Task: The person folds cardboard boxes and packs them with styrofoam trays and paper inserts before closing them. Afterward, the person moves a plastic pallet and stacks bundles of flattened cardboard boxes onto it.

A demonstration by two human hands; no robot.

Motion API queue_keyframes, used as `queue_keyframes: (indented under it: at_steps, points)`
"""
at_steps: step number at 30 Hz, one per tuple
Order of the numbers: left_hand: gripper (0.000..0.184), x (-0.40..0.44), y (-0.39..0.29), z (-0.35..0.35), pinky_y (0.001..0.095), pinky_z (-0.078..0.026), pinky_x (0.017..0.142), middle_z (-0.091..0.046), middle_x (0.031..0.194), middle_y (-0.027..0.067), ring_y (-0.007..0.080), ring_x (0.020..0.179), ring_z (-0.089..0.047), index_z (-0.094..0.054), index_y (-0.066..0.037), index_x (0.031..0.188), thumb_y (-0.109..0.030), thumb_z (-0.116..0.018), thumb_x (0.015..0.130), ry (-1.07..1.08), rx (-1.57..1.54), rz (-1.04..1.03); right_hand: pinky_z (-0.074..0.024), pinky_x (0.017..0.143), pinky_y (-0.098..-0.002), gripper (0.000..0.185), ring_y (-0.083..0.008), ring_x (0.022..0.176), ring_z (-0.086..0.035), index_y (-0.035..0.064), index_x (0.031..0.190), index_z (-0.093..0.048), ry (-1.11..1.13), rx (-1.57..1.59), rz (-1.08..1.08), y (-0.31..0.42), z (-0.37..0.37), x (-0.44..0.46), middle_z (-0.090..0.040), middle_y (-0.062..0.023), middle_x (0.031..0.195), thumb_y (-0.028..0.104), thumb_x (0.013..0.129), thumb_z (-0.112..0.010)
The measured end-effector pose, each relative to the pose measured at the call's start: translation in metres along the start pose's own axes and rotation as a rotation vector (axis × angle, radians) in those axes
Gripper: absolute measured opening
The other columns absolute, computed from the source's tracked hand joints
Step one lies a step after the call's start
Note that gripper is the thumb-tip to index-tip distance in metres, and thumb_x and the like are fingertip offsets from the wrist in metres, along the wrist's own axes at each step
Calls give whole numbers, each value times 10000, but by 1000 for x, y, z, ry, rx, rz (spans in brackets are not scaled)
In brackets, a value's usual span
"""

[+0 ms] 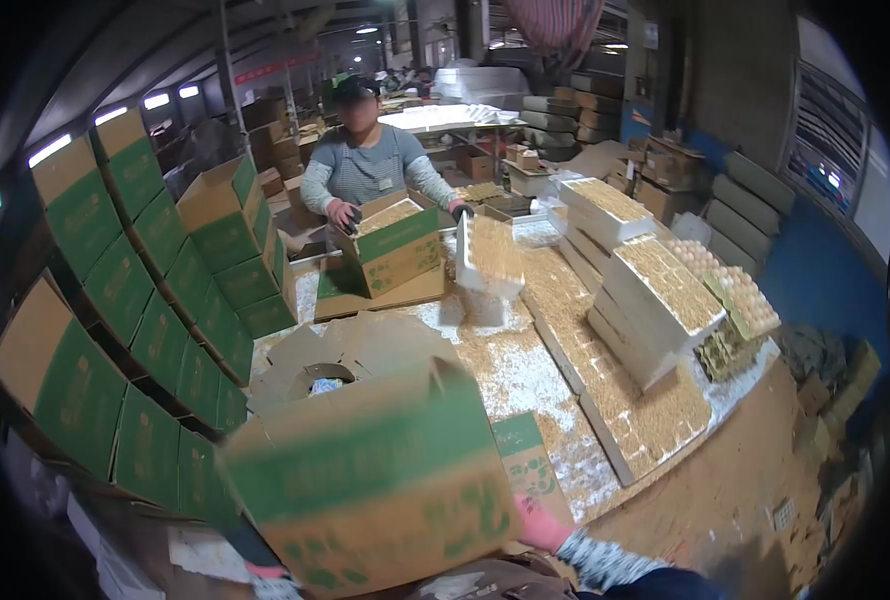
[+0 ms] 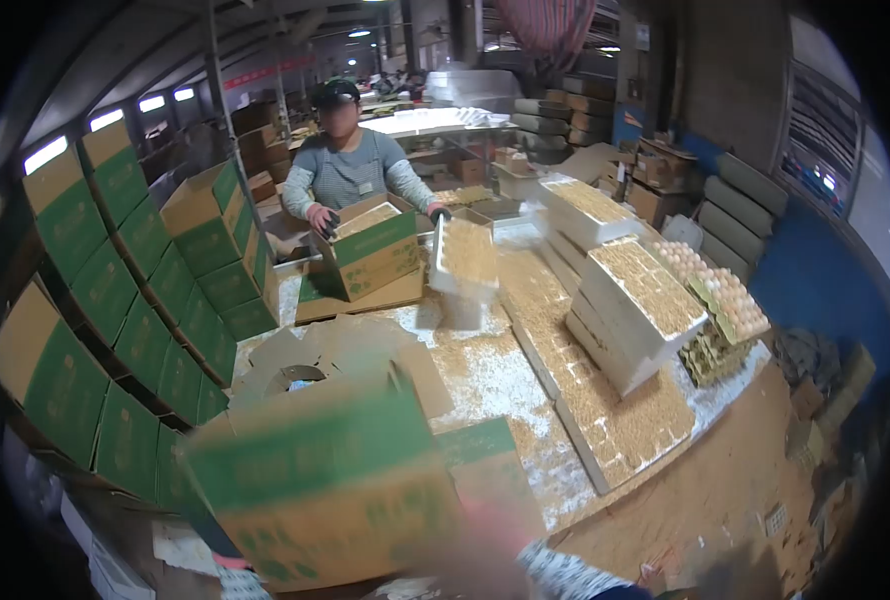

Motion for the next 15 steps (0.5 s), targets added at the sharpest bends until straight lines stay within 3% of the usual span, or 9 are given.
queue_keyframes:
  at_steps: [3, 5, 7, 8, 10, 12, 13, 15]
  points:
    - [511, 14, 8, -62, 350, -475, 768, -626, 991, 165, 261, 888, -603, -520, -12, 1155, -337, -600, 770, 367, 478, 224, -340, 978, -410, 637, -378, 1157, -427, 37, 1298, -373, 7, -88, 43, -81, -32, -2, -436, -235, 1257, 227, 745, -625]
    - [530, 1, -19, -118, 346, -475, 775, -628, 1004, 165, 267, 899, -605, -520, -10, 1161, -341, -609, 757, 454, 807, 51, -305, 1028, -371, 753, -345, 1254, -343, 63, 1361, -300, -41, -407, 144, -92, 4, 7, -322, -210, 1375, 189, 702, -643]
    - [430, -26, -98, -154, 390, -477, 765, -648, 897, 151, 335, 839, -611, -571, -50, 1093, -298, -613, 744, 136, 1006, -430, -291, 1044, -367, 757, -342, 1276, -312, 23, 1381, -235, -674, -309, -355, -133, 152, -13, -291, -232, 1387, 211, 750, -608]
    - [422, -25, -104, -156, 397, -477, 761, -644, 901, 154, 341, 844, -605, -571, -68, 1095, -290, -615, 739, 89, 957, -464, -315, 1017, -349, 724, -330, 1227, -360, -24, 1358, -239, -1122, -133, -262, -140, 249, -37, -316, -245, 1355, 258, 796, -597]
    - [411, -17, -112, -157, 412, -478, 753, -636, 909, 159, 352, 853, -593, -570, -103, 1100, -273, -619, 729, 16, 877, -539, -358, 961, -334, 694, -294, 1115, -444, -74, 1304, -287, -1658, 393, -74, -145, 369, -76, -354, -244, 1307, 341, 842, -597]
    - [404, -23, -124, -163, 409, -478, 758, -636, 912, 162, 345, 855, -597, -574, -94, 1088, -269, -624, 726, 60, 938, -499, -430, 866, -335, 584, -229, 1062, -469, 54, 1300, -370, -1384, 775, -27, -240, 462, -49, -398, -187, 1276, 283, 825, -621]
    - [401, -27, -126, -166, 408, -478, 760, -635, 914, 163, 342, 856, -599, -576, -89, 1081, -267, -626, 725, 84, 964, -477, -451, 828, -325, 564, -203, 1040, -478, 98, 1291, -403, -1226, 1027, 106, -248, 475, -31, -428, -163, 1252, 270, 809, -640]
    - [395, -30, -126, -165, 407, -477, 762, -633, 917, 167, 341, 862, -598, -580, -84, 1071, -265, -630, 724, 73, 1012, -470, -445, 752, -321, 493, -192, 928, -499, 97, 1183, -501, -1142, 962, -290, -251, 466, -24, -470, -115, 1201, 323, 776, -662]
Point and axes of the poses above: each hand's wrist, its own x-axis towards the middle knuckle, its own z-axis out of the back of the hand, y = z × x, the point moved 9 cm from there along x, towards the middle knuckle
